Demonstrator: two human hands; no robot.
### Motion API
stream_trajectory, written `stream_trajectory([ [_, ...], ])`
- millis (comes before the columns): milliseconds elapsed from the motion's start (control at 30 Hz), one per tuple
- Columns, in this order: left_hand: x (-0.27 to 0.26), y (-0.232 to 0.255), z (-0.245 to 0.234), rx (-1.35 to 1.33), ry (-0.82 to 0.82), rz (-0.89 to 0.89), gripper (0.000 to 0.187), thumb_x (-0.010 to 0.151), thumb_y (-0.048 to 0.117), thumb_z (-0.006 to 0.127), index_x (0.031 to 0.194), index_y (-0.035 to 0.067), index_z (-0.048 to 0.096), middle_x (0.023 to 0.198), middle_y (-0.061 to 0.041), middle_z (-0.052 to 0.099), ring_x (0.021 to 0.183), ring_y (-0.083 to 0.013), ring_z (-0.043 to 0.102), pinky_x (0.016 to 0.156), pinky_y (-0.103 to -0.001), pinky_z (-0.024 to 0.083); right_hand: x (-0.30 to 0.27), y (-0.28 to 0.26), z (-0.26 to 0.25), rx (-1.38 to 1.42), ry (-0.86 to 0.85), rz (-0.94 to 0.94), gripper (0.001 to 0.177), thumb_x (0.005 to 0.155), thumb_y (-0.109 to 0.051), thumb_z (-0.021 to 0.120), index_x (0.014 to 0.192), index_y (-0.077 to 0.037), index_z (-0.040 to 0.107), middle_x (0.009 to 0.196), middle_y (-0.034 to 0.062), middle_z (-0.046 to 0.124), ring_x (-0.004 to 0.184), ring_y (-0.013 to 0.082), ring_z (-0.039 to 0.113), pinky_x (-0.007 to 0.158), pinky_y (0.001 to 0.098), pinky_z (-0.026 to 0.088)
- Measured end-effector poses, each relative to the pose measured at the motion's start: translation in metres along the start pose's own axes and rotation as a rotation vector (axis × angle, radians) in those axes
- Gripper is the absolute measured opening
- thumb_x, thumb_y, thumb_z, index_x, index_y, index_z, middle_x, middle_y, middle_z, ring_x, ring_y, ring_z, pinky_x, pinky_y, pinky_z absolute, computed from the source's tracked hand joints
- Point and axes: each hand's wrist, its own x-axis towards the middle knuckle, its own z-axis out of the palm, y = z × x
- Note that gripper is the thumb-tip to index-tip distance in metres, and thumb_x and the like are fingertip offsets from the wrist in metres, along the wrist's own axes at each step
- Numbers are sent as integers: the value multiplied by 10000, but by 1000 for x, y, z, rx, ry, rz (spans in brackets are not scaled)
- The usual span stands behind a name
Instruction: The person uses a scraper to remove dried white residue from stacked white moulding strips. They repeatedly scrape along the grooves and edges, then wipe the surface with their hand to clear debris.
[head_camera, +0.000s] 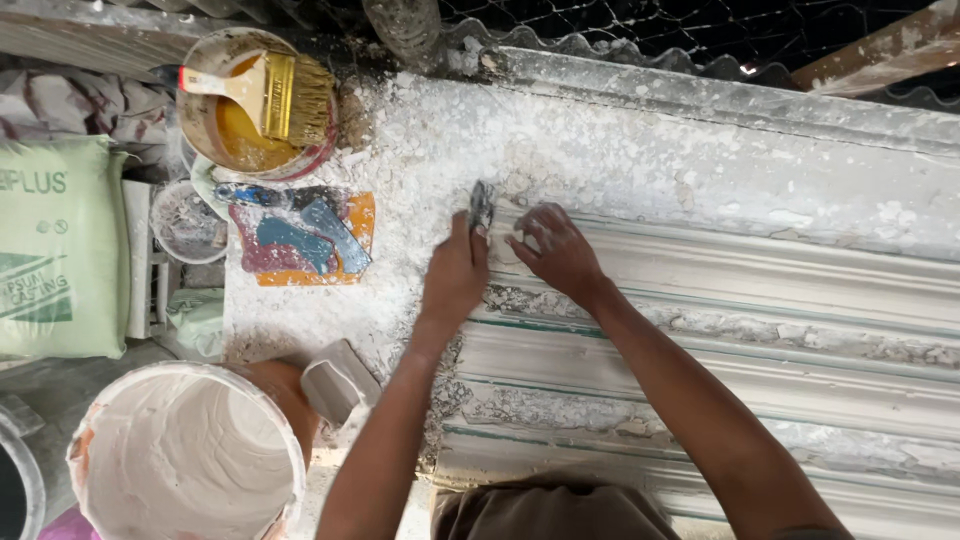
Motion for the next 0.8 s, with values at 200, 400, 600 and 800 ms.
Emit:
stream_trajectory([
  [200, 14, -5, 22, -21, 162, 18, 592, 1098, 373, 454, 1567, 38, 319, 1260, -252, 605, 1176, -426, 656, 915, -605, 593, -4, 7, -11, 281, -110, 208, 225, 1002, -156, 703, 1166, -80, 569, 996, 55, 582, 1066, 326, 646, 1125, 540, 480],
  [400, 23, -21, 61, 267, 320, -53, 771, 1025, 599, 466, 1631, 164, 273, 1207, -176, 512, 1144, -421, 612, 872, -563, 545, -7, 17, -5, 327, -194, 307, 269, 1002, -267, 693, 1150, -57, 611, 934, 108, 591, 995, 370, 642, 1162, 563, 429],
  [600, 32, -24, 66, -10, 260, -189, 848, 1016, 564, 538, 1674, 197, 148, 1262, -199, 542, 1231, -443, 588, 983, -638, 473, 5, 19, -17, 445, -299, 460, 305, 948, -284, 756, 1089, -26, 673, 905, 159, 669, 989, 392, 670, 1188, 568, 405],
  [800, 47, -44, 87, -15, 313, -223, 866, 993, 542, 573, 1671, 254, 118, 1280, -101, 529, 1239, -357, 590, 942, -612, 492, 26, 11, -42, 485, -431, 537, 286, 915, -285, 783, 1082, -59, 727, 927, 169, 721, 1030, 390, 675, 1182, 544, 423],
])
